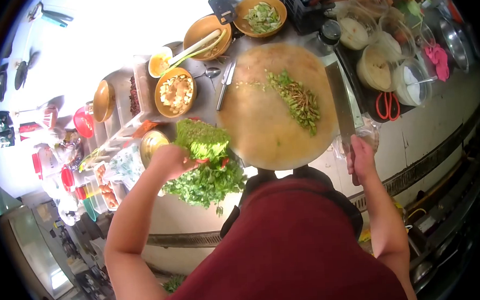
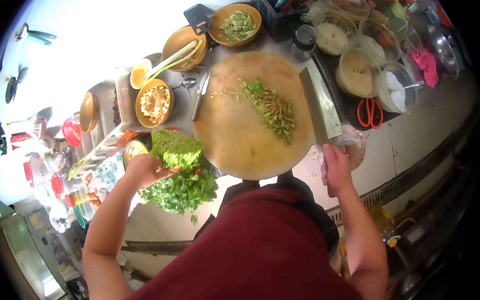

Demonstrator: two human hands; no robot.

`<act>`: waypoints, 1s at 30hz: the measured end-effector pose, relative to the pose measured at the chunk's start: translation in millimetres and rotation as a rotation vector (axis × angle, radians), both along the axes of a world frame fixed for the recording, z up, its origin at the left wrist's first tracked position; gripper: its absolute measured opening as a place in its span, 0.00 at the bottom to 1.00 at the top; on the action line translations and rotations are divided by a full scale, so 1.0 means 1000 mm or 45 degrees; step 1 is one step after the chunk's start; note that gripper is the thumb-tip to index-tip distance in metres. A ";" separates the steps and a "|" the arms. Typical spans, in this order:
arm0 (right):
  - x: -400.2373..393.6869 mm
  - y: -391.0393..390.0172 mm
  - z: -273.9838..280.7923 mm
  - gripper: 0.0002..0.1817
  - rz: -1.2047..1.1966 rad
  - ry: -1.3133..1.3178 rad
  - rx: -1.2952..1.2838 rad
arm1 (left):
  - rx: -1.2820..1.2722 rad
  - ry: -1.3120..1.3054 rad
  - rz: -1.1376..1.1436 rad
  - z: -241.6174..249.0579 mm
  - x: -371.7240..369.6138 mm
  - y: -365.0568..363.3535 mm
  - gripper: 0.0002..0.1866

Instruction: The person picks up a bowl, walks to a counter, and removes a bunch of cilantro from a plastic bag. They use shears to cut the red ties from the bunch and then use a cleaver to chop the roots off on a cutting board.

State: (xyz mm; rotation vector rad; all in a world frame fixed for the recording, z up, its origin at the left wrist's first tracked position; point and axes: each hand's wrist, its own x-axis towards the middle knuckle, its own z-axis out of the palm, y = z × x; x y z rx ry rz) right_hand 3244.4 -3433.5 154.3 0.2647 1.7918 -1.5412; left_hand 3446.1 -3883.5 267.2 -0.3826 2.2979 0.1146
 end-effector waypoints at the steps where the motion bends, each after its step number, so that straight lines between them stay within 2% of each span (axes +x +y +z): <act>1: 0.001 0.000 -0.001 0.17 -0.028 -0.015 -0.017 | -0.016 0.060 -0.032 -0.011 -0.001 -0.002 0.22; 4: 0.002 0.005 0.000 0.19 -0.026 -0.020 -0.003 | -0.172 0.101 0.004 -0.023 -0.017 0.006 0.20; 6: 0.002 0.007 0.002 0.20 0.015 -0.014 0.021 | -0.232 -0.021 0.059 -0.023 -0.035 0.023 0.18; 8: 0.003 0.012 0.002 0.23 0.054 -0.056 0.028 | -0.217 0.624 0.099 -0.030 -0.046 0.047 0.17; 10: 0.006 0.015 -0.005 0.24 0.000 -0.145 -0.007 | -0.029 0.673 0.222 -0.051 -0.072 0.079 0.18; 12: 0.009 0.018 -0.013 0.25 -0.050 -0.232 -0.039 | 0.204 0.860 0.435 -0.109 -0.098 0.099 0.26; 14: 0.010 0.021 -0.020 0.25 -0.074 -0.336 -0.083 | 0.081 0.859 0.574 -0.168 -0.122 0.104 0.36; 15: 0.011 0.024 -0.022 0.28 -0.126 -0.382 -0.101 | 0.086 0.863 0.576 -0.185 -0.131 0.106 0.36; 17: 0.012 0.026 -0.019 0.28 -0.166 -0.421 -0.115 | -0.211 1.084 0.798 -0.209 -0.146 0.106 0.45; 18: 0.013 0.027 -0.018 0.28 -0.206 -0.466 -0.134 | -0.212 1.088 0.801 -0.216 -0.151 0.102 0.45; 20: 0.016 0.037 -0.032 0.29 -0.201 -0.478 -0.125 | -0.157 1.300 0.801 -0.230 -0.160 0.095 0.47; 22: 0.015 0.047 -0.045 0.36 -0.244 -0.681 -0.184 | -0.113 1.287 0.761 -0.227 -0.174 0.090 0.48; 24: 0.016 0.051 -0.058 0.39 -0.219 -0.718 -0.266 | -0.067 1.277 0.721 -0.226 -0.189 0.084 0.48; 26: 0.014 0.054 -0.068 0.42 -0.206 -0.749 -0.339 | 0.120 1.387 0.467 -0.230 -0.203 0.083 0.47; 27: 0.014 0.049 -0.068 0.43 -0.200 -0.750 -0.350 | 0.133 1.390 0.468 -0.231 -0.211 0.084 0.47; 29: 0.012 0.035 -0.064 0.45 -0.214 -0.749 -0.306 | 0.344 1.303 0.232 -0.223 -0.228 0.089 0.45; 30: 0.010 0.031 -0.063 0.45 -0.222 -0.741 -0.299 | 0.357 1.308 0.230 -0.217 -0.233 0.093 0.45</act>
